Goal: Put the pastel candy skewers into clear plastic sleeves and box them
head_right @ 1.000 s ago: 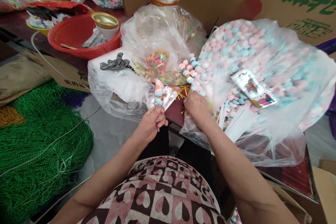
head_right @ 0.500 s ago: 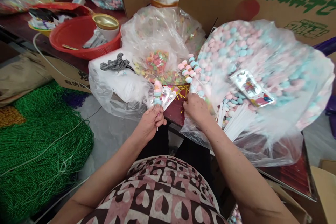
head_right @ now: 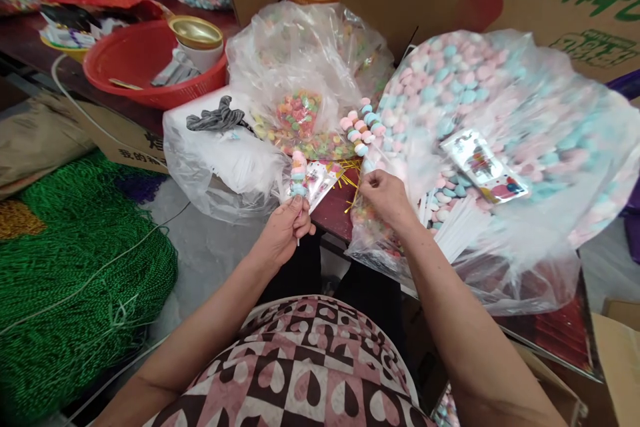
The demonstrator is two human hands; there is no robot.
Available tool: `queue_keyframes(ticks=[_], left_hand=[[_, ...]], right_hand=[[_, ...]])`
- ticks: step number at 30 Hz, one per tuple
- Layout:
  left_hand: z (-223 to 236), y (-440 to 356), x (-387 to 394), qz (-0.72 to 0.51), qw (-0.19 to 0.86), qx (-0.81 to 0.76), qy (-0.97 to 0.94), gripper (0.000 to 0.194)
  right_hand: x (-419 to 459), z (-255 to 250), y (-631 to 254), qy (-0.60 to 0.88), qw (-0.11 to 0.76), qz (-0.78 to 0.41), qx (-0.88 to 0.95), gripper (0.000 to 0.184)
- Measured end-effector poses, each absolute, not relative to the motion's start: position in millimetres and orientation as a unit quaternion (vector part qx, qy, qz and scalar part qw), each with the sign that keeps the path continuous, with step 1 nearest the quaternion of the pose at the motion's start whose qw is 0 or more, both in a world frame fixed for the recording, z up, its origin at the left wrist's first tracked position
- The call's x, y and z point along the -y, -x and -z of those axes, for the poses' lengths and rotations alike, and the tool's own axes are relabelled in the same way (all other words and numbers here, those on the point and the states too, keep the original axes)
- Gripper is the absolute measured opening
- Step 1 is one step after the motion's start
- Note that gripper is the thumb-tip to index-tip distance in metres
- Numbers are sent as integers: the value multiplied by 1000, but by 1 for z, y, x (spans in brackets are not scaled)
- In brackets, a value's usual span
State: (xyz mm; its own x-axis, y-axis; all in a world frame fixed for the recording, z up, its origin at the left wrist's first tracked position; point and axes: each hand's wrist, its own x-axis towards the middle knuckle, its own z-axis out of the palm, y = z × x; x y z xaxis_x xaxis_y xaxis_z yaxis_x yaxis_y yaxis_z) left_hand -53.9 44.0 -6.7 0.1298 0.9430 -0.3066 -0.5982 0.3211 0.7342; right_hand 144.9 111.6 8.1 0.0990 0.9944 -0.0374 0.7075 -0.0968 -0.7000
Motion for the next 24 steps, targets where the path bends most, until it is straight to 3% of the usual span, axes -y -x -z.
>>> queue_keyframes(ticks=[3, 9, 16, 20, 24], left_hand=[[7, 52, -45, -531, 720, -384, -227, 43], [9, 52, -44, -535, 716, -385, -230, 42], [14, 53, -48, -534, 721, -379, -227, 43], [16, 60, -56, -523, 736, -378, -202, 44], [17, 64, -58, -521, 746, -371, -187, 43]], right_hand=[[-105, -7, -146, 666, 257, -289, 637, 14], [-96, -15, -148, 560, 37, -197, 804, 29], [-94, -15, -144, 580, -81, -79, 807, 24], [-99, -8, -136, 612, -85, -52, 785, 23], [-100, -6, -126, 639, 2, -66, 767, 24]])
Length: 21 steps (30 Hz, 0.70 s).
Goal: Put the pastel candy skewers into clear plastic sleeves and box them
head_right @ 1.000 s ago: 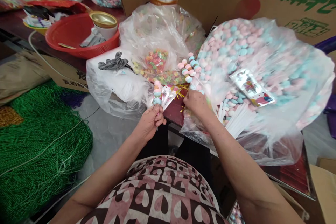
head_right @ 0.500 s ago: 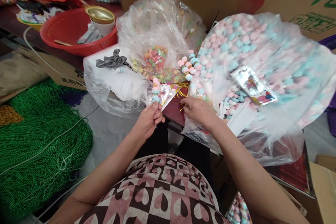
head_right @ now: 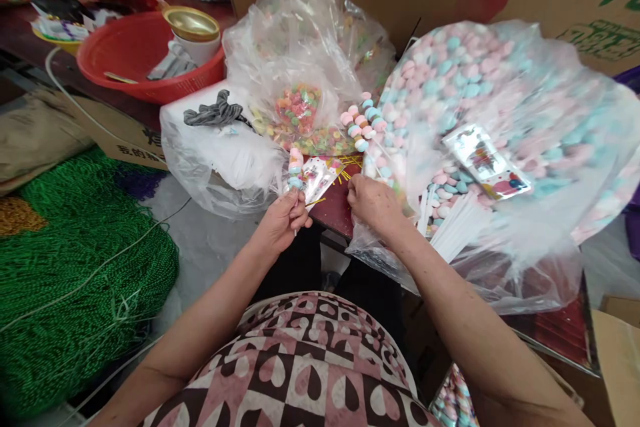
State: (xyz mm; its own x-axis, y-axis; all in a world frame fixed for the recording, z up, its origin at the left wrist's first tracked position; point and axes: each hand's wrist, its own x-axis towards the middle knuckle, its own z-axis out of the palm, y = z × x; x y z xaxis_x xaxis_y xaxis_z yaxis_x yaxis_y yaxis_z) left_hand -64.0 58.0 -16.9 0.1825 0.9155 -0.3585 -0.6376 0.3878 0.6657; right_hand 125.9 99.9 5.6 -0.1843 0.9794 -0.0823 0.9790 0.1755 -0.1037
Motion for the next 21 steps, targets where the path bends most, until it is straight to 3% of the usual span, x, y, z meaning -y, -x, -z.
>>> queue_keyframes(ticks=[4, 6, 12, 16, 21], left_hand=[[17, 63, -57, -520, 747, -372, -183, 42], [17, 62, -57, -518, 746, -375, -184, 42], [20, 62, -58, -515, 744, -376, -201, 44], [21, 61, -58, -516, 739, -376, -215, 46], [22, 60, -59, -514, 736, -380, -223, 44]], right_hand=[[-94, -9, -104, 525, 146, -146, 826, 33], [-89, -11, -94, 461, 170, -190, 850, 36], [-76, -21, -89, 510, 138, -243, 814, 40], [-70, -21, -86, 531, 133, -267, 793, 32], [-70, -10, -72, 550, 65, -172, 815, 30]])
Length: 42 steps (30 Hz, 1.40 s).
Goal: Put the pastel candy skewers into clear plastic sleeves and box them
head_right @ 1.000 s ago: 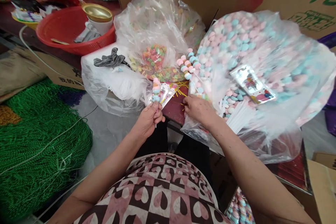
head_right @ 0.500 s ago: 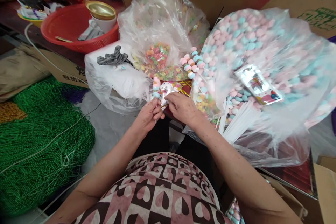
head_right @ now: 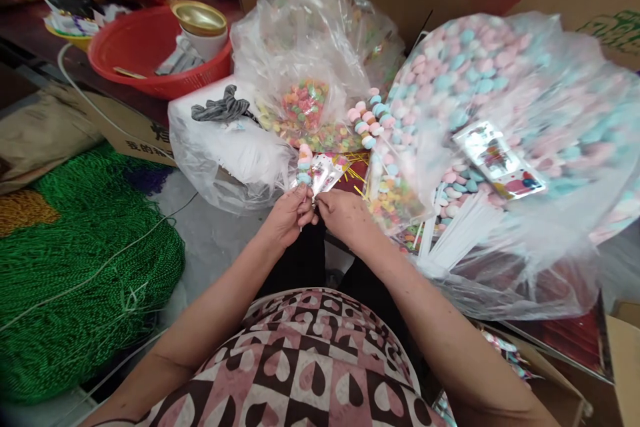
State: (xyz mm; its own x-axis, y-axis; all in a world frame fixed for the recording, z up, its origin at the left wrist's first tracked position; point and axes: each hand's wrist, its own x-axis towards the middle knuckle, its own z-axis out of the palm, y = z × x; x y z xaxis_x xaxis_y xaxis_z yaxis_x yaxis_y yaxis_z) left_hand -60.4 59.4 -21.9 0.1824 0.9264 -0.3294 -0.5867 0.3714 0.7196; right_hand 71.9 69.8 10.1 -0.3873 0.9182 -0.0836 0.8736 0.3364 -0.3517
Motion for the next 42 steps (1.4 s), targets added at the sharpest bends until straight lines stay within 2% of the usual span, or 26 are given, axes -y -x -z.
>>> queue_keyframes(ticks=[3, 5, 7, 10, 12, 15, 18, 21, 24, 26, 29, 32, 38, 42], left_hand=[[20, 61, -59, -511, 733, -389, -226, 42], [18, 62, -57, -511, 729, -394, -228, 40], [13, 62, -55, -511, 724, -397, -241, 37], [5, 57, -49, -490, 716, -405, -287, 28], [-1, 51, -45, -468, 715, -407, -321, 21], [-8, 41, -38, -450, 719, -398, -350, 22], [-9, 35, -32, -451, 722, -382, -359, 32], [-5, 30, -30, -461, 716, -382, -358, 41], [-2, 27, -30, -470, 709, -398, -344, 46], [-2, 26, -30, -482, 711, -399, -321, 47], [-6, 26, -30, -482, 739, -368, -292, 43], [-11, 31, -29, -442, 801, -301, -270, 39], [-18, 43, -23, -315, 905, -195, -207, 36], [-20, 43, -14, -219, 954, -115, -168, 40]], right_hand=[[-69, -7, -74, 561, 29, -126, 817, 31], [-67, -10, -83, 595, 59, -120, 792, 28], [-62, -16, -95, 640, 150, -161, 736, 25], [-51, -26, -107, 630, 318, -330, 626, 23], [-42, -29, -106, 591, 376, -419, 578, 24], [-33, -26, -97, 586, 411, -420, 558, 22], [-28, -19, -91, 625, 401, -328, 584, 19], [-26, -17, -94, 655, 345, -215, 637, 19], [-26, -19, -100, 636, 330, -166, 677, 22], [-26, -20, -103, 603, 367, -203, 679, 21], [-26, -19, -106, 567, 443, -347, 601, 19], [-26, -15, -107, 543, 474, -462, 517, 22], [-28, -16, -115, 479, 470, -544, 503, 24], [-25, -19, -125, 372, 393, -685, 489, 36]])
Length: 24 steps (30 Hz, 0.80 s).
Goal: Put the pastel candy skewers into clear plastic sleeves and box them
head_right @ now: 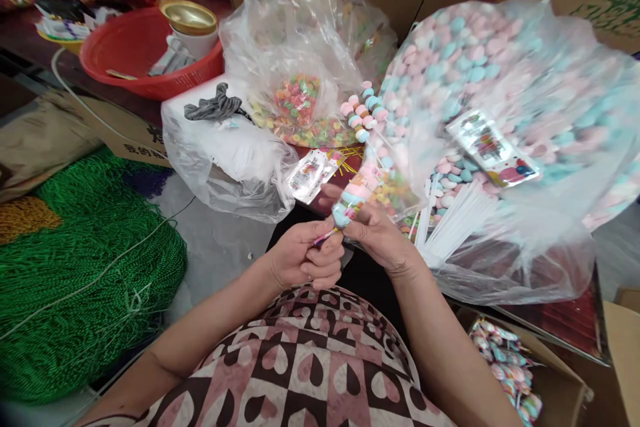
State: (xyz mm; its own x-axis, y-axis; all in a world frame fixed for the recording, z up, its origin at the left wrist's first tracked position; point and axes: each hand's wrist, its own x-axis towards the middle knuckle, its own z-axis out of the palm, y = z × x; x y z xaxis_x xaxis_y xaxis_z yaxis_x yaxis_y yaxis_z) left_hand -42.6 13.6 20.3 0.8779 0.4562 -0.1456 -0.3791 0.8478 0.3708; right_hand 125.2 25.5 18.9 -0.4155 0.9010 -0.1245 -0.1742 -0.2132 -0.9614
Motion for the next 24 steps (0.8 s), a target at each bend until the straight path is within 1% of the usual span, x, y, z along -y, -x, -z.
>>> queue_keyframes(ticks=[1, 3, 7, 10, 13, 17, 19, 21, 24], left_hand=[[-20, 41, -12, -205, 960, -101, -162, 41], [-20, 38, -9, -200, 962, -94, -158, 44], [-21, 34, -10, -260, 939, -147, -169, 41], [-24, 33, -13, -301, 912, -195, -198, 38], [-24, 33, -17, -348, 867, -250, -257, 38], [-15, 28, -21, -411, 771, -345, -343, 41], [-9, 26, -21, -425, 724, -389, -378, 41], [-5, 26, -22, -425, 656, -439, -443, 37], [-5, 29, -24, -426, 514, -496, -555, 23]], right_hand=[[-24, -18, -126, 351, 380, -702, 489, 36], [-22, -15, -126, 338, 386, -708, 485, 35], [-21, -8, -117, 393, 469, -661, 435, 24], [-22, -4, -113, 420, 528, -591, 442, 26], [-22, -2, -113, 458, 548, -476, 513, 22], [-18, -7, -111, 490, 544, -320, 601, 14], [-16, -8, -108, 486, 545, -275, 625, 11], [-16, -7, -106, 487, 547, -270, 625, 11], [-17, -1, -105, 509, 554, -299, 587, 12]])
